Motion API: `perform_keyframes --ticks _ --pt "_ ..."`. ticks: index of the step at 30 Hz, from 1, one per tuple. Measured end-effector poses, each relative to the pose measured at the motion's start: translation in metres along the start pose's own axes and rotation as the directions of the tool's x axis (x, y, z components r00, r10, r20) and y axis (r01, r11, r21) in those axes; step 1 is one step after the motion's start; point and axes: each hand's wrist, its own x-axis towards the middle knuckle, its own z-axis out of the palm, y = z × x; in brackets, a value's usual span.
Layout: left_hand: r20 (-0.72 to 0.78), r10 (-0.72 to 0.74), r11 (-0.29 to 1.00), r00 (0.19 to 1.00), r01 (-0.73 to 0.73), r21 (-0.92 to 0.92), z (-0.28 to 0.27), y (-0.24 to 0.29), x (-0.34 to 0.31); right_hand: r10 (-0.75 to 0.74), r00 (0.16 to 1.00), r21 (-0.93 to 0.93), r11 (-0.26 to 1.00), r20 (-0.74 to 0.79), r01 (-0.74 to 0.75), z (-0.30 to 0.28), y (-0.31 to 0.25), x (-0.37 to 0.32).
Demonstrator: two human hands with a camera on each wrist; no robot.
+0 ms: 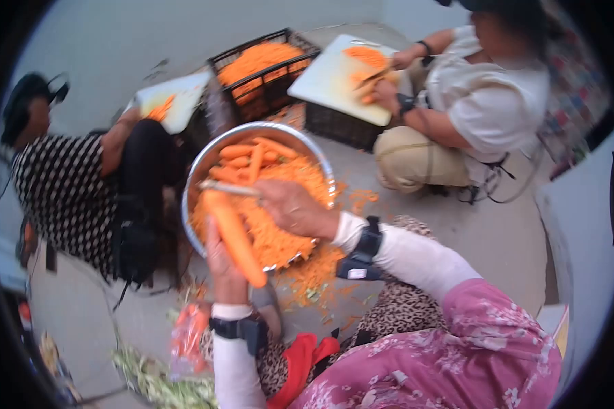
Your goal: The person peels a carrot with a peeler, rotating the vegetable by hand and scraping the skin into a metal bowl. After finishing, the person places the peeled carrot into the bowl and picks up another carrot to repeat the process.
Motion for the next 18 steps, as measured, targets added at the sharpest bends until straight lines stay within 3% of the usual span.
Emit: perform_keyframes --ticks 1,2,5,6,11,13,15,18 --pt "0.007 0.007 1.000 1.000 -0.007 0.014 -0.006 0.003 0.002 0.037 0.997 -0.019 0.999 0.072 -0.036 -0.002 -0.001 0.004" --pt "-0.033 0.021 1.000 0.999 -0.021 0.005 -0.006 0.009 -0.002 -0.009 0.999 -0.015 1.000 0.052 0.010 0.000 -0.001 0.004" --pt "0.015 -0.011 0.997 1.000 0.012 -0.076 0.009 0.010 -0.002 0.052 0.995 -0.022 0.999 0.087 -0.050 -0.004 -0.007 0.006" --pt "0.014 -0.007 0.998 1.000 0.008 -0.056 0.011 0.011 -0.005 0.028 0.999 -0.023 0.999 0.022 -0.028 0.001 -0.006 0.009" --pt "0.024 -0.019 1.000 1.000 0.019 -0.016 0.014 0.009 -0.006 0.042 0.999 0.001 0.999 0.017 -0.042 -0.005 -0.008 0.013" --pt "0.013 -0.012 0.999 1.000 0.012 -0.046 0.008 0.010 -0.003 0.096 0.995 0.013 0.995 0.014 -0.096 -0.006 -0.011 0.012" --pt "0.200 -0.066 0.986 0.978 0.094 -0.135 0.001 0.012 0.000 0.172 0.985 0.100 0.980 0.021 -0.173 -0.006 -0.008 0.014" --pt "0.202 -0.033 0.992 0.979 0.057 -0.115 0.005 0.015 -0.004 0.267 0.958 0.230 0.930 0.106 -0.285 -0.011 -0.018 0.019"
